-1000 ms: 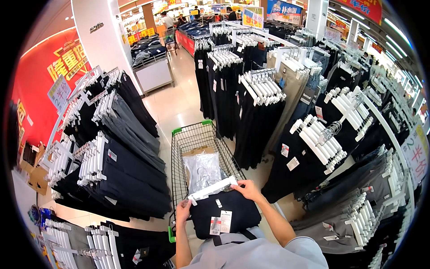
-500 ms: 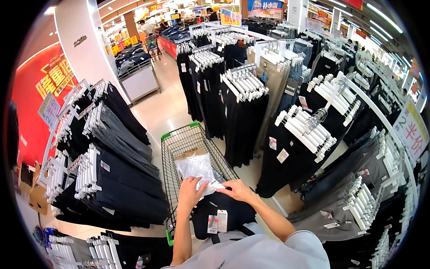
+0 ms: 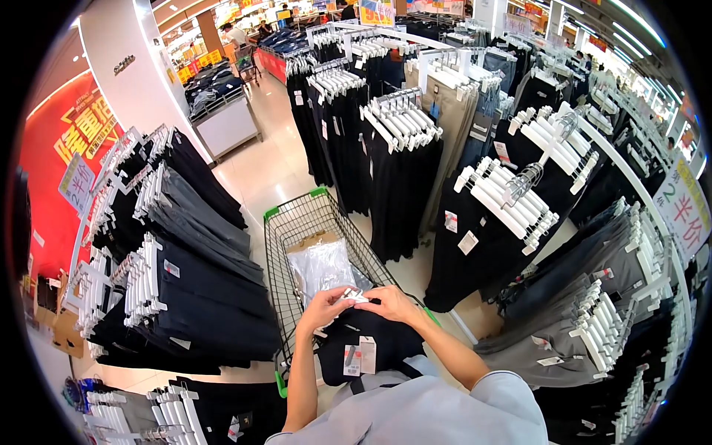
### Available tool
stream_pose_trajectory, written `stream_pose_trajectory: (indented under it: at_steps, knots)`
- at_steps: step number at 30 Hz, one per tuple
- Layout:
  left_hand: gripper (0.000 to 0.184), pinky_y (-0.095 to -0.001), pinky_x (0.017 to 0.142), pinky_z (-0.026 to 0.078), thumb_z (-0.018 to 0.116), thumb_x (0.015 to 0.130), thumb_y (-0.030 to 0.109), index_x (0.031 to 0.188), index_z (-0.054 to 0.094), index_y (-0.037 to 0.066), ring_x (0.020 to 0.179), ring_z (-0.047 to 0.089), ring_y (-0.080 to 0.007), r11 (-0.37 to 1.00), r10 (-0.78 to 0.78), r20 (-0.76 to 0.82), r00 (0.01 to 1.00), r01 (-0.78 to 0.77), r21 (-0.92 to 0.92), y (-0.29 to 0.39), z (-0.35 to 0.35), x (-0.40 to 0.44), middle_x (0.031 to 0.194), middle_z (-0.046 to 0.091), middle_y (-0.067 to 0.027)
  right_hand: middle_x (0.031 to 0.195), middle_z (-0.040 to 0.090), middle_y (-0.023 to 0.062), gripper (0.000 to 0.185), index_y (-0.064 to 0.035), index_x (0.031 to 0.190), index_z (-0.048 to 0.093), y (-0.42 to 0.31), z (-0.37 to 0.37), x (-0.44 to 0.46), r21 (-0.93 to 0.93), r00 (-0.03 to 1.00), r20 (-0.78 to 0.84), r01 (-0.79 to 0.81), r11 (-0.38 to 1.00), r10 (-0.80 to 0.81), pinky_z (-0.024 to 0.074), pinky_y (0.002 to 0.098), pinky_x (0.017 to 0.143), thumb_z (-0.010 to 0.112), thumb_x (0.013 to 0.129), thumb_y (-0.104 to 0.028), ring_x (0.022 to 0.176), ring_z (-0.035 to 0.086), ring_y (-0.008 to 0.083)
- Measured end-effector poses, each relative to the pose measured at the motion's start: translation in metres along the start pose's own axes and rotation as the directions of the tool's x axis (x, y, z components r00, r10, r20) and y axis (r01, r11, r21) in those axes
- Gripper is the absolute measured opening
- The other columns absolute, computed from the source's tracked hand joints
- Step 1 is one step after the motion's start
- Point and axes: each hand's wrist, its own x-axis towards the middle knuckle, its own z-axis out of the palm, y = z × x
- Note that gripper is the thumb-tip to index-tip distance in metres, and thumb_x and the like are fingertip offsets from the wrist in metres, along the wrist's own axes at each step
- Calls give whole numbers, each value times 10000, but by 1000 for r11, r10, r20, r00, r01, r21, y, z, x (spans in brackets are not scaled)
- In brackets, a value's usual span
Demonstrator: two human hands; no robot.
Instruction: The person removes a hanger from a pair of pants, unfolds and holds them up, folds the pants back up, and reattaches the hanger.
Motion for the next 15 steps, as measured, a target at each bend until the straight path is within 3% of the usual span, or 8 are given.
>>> stream_pose_trajectory:
  at_steps: [1, 4, 6, 8, 10, 12, 14, 15]
  knots:
    - [296, -227, 811, 504, 706, 981, 99, 1254, 700, -17, 911, 588, -57, 998, 53, 1, 999, -53, -19, 2, 0, -1, 1018, 699, 1, 896, 719, 209, 288, -14, 1003, 744, -1, -1, 1, 4, 1000, 8, 8, 1000, -8, 530, 410, 701, 758, 918, -288, 785, 680, 396]
    - [304, -216, 731, 501, 709, 979, 99, 1259, 704, -19, 835, 583, -42, 999, -33, 10, 999, 33, 6, 7, -4, -2, 944, 704, 12, 863, 709, 214, 290, -14, 1004, 745, -9, -7, 4, -4, 997, 66, -45, 999, 45, 523, 405, 689, 760, 918, -291, 768, 675, 388]
    - [298, -213, 702, 494, 707, 982, 103, 1253, 708, -21, 806, 584, -37, 999, -39, 9, 999, 39, 16, -1, -5, 1, 916, 708, 11, 811, 696, 215, 310, -10, 982, 748, -7, -8, 7, 13, 999, 49, -16, 1000, 15, 508, 412, 654, 765, 916, -312, 723, 657, 392]
    - [293, -209, 672, 487, 704, 985, 107, 1247, 711, -23, 778, 584, -32, 999, -46, 10, 999, 46, 24, -9, -5, 4, 888, 713, 10, 858, 719, 195, 302, -13, 998, 761, -6, -13, 10, -79, 987, 148, -44, 996, 56, 503, 400, 631, 776, 909, -302, 707, 655, 379]
    - [338, -235, 692, 497, 729, 973, 204, 1227, 718, -20, 758, 581, -50, 997, -55, -29, 998, 56, 48, -15, -4, 7, 848, 712, -3, 818, 715, 208, 375, -9, 982, 768, -7, -20, 11, -137, 975, 195, -78, 987, 104, 505, 398, 630, 799, 888, -370, 686, 647, 375]
    - [358, -268, 654, 485, 735, 959, 224, 1225, 718, -14, 704, 575, -55, 998, -41, -48, 998, 44, 51, -3, -2, 7, 767, 704, -15, 805, 716, 211, 375, -13, 990, 768, 0, -27, 8, -115, 977, 212, 6, 993, 19, 528, 385, 658, 815, 869, -365, 692, 669, 360]
    - [321, -286, 584, 441, 739, 933, 285, 1115, 744, 20, 635, 531, -53, 986, 6, -40, 999, 1, 167, -28, -7, 13, 699, 699, -21, 944, 736, 213, 334, -28, 999, 768, -20, -47, 17, -170, 906, 383, -123, 978, 180, 556, 390, 780, 819, 853, -324, 876, 718, 365]
    - [277, -292, 564, 419, 730, 938, 284, 1056, 752, 34, 620, 514, -57, 990, 31, -31, 999, -26, 138, -21, -3, 14, 693, 699, -20, 952, 737, 211, 325, -24, 1009, 764, -9, -46, 16, -105, 914, 381, -107, 989, 140, 555, 396, 784, 817, 850, -302, 880, 719, 363]
